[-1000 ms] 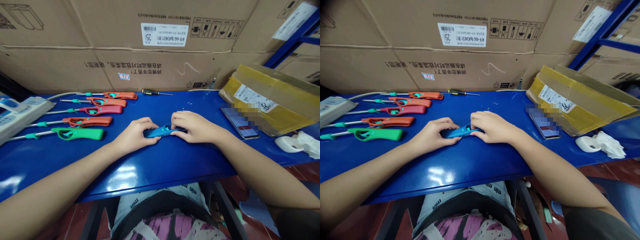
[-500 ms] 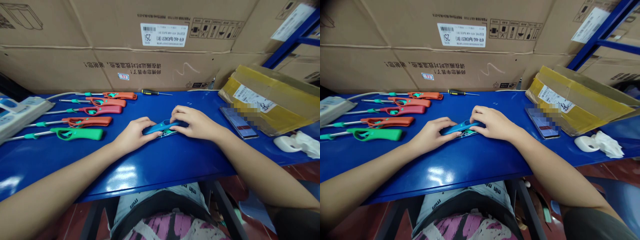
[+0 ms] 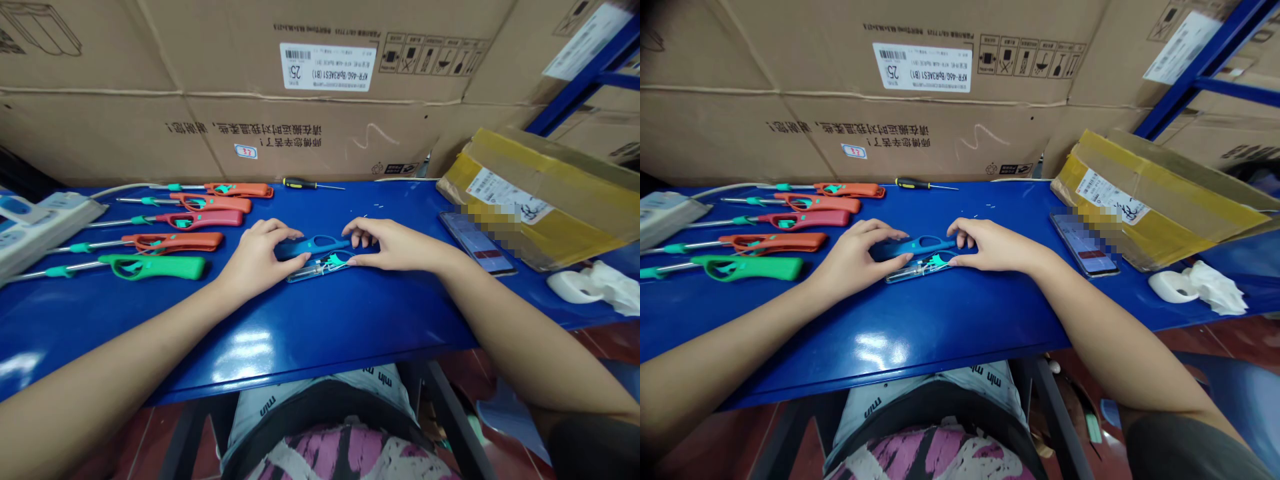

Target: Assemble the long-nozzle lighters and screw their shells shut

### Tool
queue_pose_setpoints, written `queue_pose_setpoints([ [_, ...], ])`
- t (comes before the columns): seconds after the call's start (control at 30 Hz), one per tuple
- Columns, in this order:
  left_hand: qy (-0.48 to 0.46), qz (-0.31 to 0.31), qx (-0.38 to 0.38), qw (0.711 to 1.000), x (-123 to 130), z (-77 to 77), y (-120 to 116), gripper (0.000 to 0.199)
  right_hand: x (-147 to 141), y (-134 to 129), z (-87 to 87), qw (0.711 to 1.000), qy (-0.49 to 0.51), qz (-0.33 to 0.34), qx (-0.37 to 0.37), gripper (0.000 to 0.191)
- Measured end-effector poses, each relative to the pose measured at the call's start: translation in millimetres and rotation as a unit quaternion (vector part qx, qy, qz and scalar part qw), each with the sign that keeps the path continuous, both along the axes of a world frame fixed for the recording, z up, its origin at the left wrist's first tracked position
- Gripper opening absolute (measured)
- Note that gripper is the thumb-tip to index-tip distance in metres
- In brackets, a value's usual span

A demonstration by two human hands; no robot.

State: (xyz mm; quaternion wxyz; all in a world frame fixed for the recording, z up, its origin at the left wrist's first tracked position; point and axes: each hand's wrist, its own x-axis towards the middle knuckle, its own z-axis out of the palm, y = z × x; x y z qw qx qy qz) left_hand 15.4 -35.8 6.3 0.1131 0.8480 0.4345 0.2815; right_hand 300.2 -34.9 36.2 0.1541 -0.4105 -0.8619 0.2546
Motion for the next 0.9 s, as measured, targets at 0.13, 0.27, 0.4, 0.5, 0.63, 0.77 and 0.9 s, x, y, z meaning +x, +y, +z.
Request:
queue_pose_setpoints([
  [0.13, 0.009, -0.018, 0.014, 1.0, 6.7, 3.2, -9.1, 0.037, -3.2, 0.4, -3.1, 0.999, 0.016, -0.008, -0.034, 0.041],
  [0.27, 0.042, -0.067, 0.004, 0.997, 14.0, 2.8, -18.8, 0.037, -8.4, 0.2, -7.4, 0.998, 0.03, -0.007, -0.055, 0.038],
  [0.4, 0.049, -0.133, -0.005, 0.99, 15.5, -2.0, -19.7, 0.038, -11.3, 0.2, -10.1, 0.998, 0.035, -0.007, -0.053, 0.039],
  [0.5, 0.032, -0.148, 0.003, 0.988, 15.0, -3.5, -17.4, 0.031, -11.1, 0.3, -9.4, 0.998, 0.039, 0.0, -0.048, 0.035],
  [0.63, 0.016, -0.132, 0.006, 0.991, 14.6, 0.4, -17.9, 0.028, -11.5, -1.3, -5.5, 0.999, 0.032, 0.017, -0.035, 0.028],
  [0.77, 0.01, -0.132, -0.034, 0.991, 12.9, 5.1, -20.1, 0.028, -13.0, -4.3, -3.3, 0.998, 0.04, 0.038, -0.035, 0.023],
  [0.9, -0.009, -0.15, -0.066, 0.986, 10.7, 7.3, -18.4, 0.027, -14.0, -6.2, -4.8, 0.996, 0.042, 0.068, -0.032, 0.022],
])
